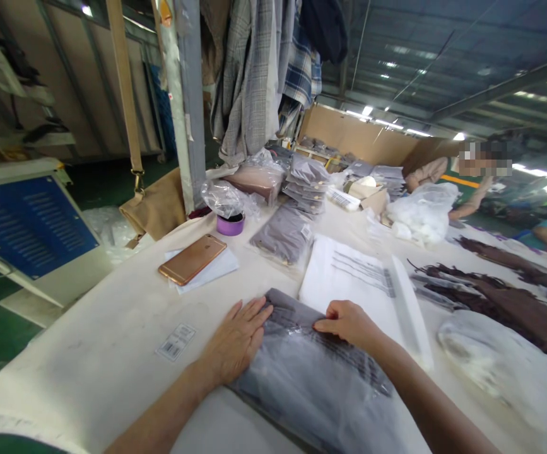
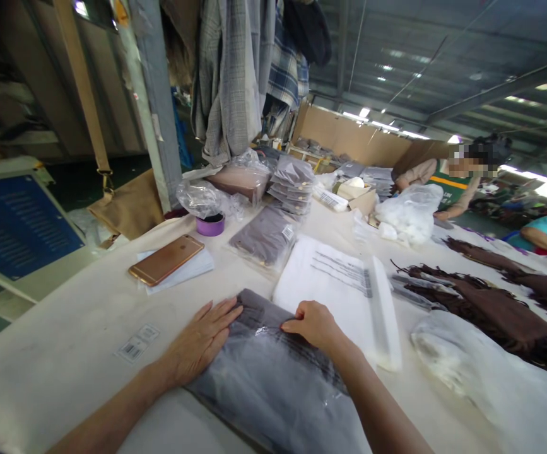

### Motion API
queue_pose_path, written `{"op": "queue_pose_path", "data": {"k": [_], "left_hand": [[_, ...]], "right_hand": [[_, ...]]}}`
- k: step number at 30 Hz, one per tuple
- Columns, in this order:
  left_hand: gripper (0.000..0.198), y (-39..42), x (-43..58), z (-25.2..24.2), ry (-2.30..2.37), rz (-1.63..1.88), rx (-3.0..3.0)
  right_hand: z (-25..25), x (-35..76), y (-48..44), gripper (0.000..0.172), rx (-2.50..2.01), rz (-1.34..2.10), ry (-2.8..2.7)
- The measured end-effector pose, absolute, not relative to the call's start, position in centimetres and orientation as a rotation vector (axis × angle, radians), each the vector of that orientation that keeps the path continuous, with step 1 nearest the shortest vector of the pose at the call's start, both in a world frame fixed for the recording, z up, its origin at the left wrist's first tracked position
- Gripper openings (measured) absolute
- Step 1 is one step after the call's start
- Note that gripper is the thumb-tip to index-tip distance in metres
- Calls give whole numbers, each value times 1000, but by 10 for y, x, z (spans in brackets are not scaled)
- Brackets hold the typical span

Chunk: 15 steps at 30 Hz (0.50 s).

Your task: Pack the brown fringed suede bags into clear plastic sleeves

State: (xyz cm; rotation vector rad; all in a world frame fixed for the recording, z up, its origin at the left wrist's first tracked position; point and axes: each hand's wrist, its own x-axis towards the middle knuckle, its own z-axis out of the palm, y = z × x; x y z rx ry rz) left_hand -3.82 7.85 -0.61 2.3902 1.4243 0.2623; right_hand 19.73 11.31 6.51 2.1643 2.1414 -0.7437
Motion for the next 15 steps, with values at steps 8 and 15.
{"op": "queue_pose_path", "data": {"k": [8,15], "left_hand": [[50,81,-43,-10,1368,294,2451],[47,86,-50,-27,1422,708,2238]], "right_hand": [[-4,106,7,59,1686,472,3231],[-72,126,-16,18,1557,1488,3368]]}}
